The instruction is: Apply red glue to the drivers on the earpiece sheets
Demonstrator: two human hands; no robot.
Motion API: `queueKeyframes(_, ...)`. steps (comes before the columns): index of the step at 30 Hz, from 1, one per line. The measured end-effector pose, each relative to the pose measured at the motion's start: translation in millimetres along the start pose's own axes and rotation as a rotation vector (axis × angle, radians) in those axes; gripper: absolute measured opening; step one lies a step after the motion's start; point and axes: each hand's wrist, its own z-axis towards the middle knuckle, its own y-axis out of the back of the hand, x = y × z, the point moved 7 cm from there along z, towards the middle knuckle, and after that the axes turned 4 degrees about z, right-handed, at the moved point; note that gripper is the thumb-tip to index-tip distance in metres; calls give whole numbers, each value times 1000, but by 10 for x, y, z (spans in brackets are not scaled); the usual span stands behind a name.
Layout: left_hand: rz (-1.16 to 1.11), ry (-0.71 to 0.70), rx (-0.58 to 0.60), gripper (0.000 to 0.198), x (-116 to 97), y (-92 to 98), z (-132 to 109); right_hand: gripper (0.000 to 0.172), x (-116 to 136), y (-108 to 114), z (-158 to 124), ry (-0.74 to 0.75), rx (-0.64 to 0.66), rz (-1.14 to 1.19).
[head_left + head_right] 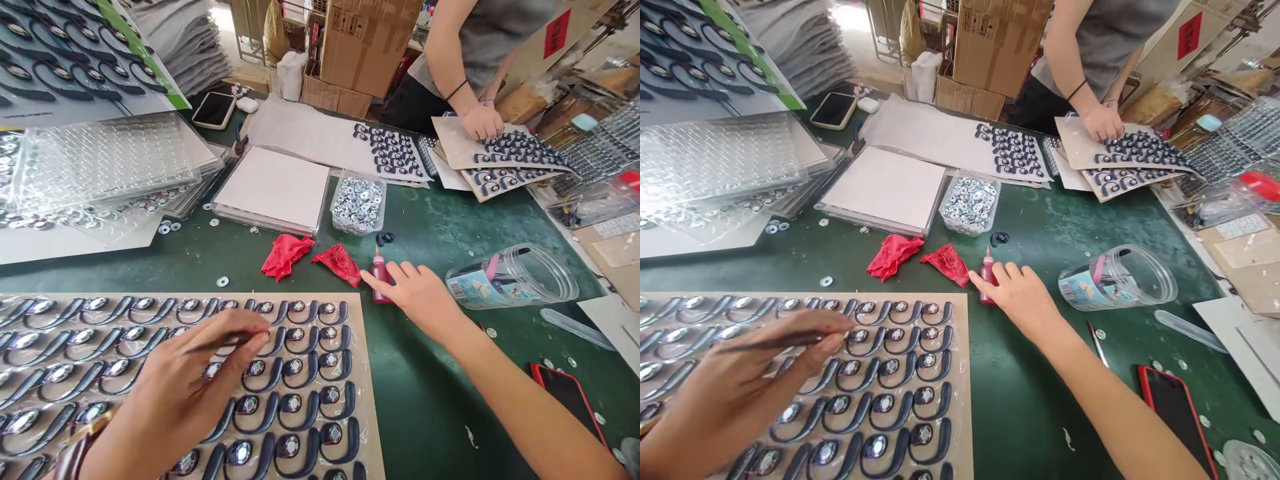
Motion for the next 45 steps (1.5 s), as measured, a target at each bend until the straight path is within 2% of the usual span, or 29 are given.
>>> queueKeyframes(2, 8, -20, 9, 21, -23, 30, -221, 54, 4, -93, -94, 87, -77, -38)
queueKeyframes(4, 36, -45, 21, 23, -96, 20, -422, 42, 26, -57, -152, 96, -242, -7)
queueKeyframes(6, 90, -75, 46, 27, -186, -22, -572, 44, 11, 75, -163, -17, -467, 178)
queueKeyframes(8, 171, -113, 94, 32, -263, -95, -665, 46, -40, 134, -112, -201, -609, 516)
queueKeyframes(10, 262, -156, 132, 37, -316, -171, -711, 37, -39, 52, 15, -368, -567, 854)
queueKeyframes(12, 316, -226, 122, 39, -376, -215, -727, 28, 0, -31, 117, -498, -483, 1058)
queueKeyframes(13, 330, -267, 109, 39, -407, -228, -731, 27, -2, -29, 125, -560, -505, 1121)
queueKeyframes(15, 328, -328, 108, 39, -457, -263, -739, 29, -18, 51, 81, -642, -666, 1255)
queueKeyframes(17, 296, -345, 135, 39, -481, -310, -746, 28, 43, 154, 70, -614, -793, 1473)
queueKeyframes(18, 269, -340, 134, 38, -489, -326, -749, 25, 121, 192, 107, -566, -786, 1616)
queueKeyframes(19, 239, -332, 118, 37, -497, -334, -751, 23, 234, 218, 170, -511, -720, 1766)
queueKeyframes(22, 168, -308, 47, 32, -524, -347, -759, 21, 646, 226, 332, -431, -413, 2067)
queueKeyframes(24, 143, -294, 24, 29, -538, -357, -752, 23, 849, 184, 364, -438, -290, 2080)
queueKeyframes(26, 130, -281, 16, 27, -544, -361, -732, 25, 956, 135, 355, -435, -265, 1989)
queueKeyframes(32, 126, -286, 0, 24, -579, -394, -719, 26, 1042, 128, 319, -317, -328, 1695)
queueKeyframes(37, 154, -309, 0, 27, -643, -459, -776, 23, 1078, 202, 348, -256, -348, 1584)
queueKeyframes(45, 158, -296, -1, 29, -663, -444, -780, 20, 1076, 249, 356, -207, -398, 1520)
